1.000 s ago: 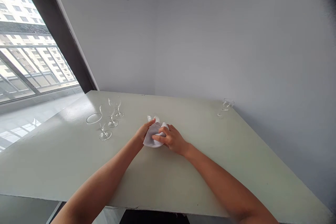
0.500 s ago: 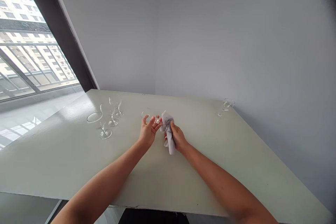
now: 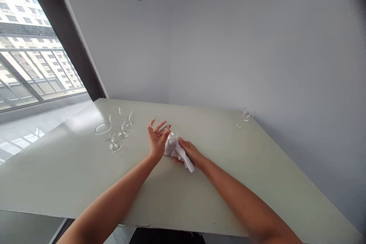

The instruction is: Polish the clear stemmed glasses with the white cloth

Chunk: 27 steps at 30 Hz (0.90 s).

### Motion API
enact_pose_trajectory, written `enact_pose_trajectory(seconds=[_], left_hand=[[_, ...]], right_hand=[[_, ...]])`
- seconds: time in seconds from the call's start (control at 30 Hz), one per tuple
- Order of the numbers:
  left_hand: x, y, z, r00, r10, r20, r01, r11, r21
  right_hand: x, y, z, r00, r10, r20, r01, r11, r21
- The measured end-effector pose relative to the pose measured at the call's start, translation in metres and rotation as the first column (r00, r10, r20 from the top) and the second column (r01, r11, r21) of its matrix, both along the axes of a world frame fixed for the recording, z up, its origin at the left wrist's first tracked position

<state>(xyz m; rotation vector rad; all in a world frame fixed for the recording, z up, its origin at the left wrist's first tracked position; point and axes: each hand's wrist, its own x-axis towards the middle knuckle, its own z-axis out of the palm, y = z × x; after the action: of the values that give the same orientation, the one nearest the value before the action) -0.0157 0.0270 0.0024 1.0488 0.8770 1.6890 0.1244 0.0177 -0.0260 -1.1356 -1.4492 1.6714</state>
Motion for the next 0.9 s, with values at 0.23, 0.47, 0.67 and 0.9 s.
enact_pose_trajectory(seconds=[0.23, 0.47, 0.67, 0.9], left_hand=[[0.000, -0.002, -0.006, 0.975, 0.073, -0.212, -0.055, 0.994, 0.091], [0.020, -0.022, -0.009, 0.927, -0.032, -0.373, 0.089, 0.987, 0.136], [0.025, -0.016, -0.032, 0.735, -0.140, -0.664, 0.180, 0.984, -0.007], [0.025, -0.009, -0.054, 0.592, -0.261, -0.763, 0.256, 0.958, -0.129]], right_hand=[[0.013, 0.009, 0.015, 0.746, -0.584, 0.321, 0.003, 0.484, 0.875], [0.002, 0.012, 0.010, 0.767, -0.501, 0.402, -0.104, 0.521, 0.847], [0.057, 0.060, 0.001, 0.586, -0.662, 0.467, 0.269, 0.702, 0.659], [0.175, 0.114, -0.010, 0.262, -0.788, 0.557, 0.569, 0.592, 0.571]])
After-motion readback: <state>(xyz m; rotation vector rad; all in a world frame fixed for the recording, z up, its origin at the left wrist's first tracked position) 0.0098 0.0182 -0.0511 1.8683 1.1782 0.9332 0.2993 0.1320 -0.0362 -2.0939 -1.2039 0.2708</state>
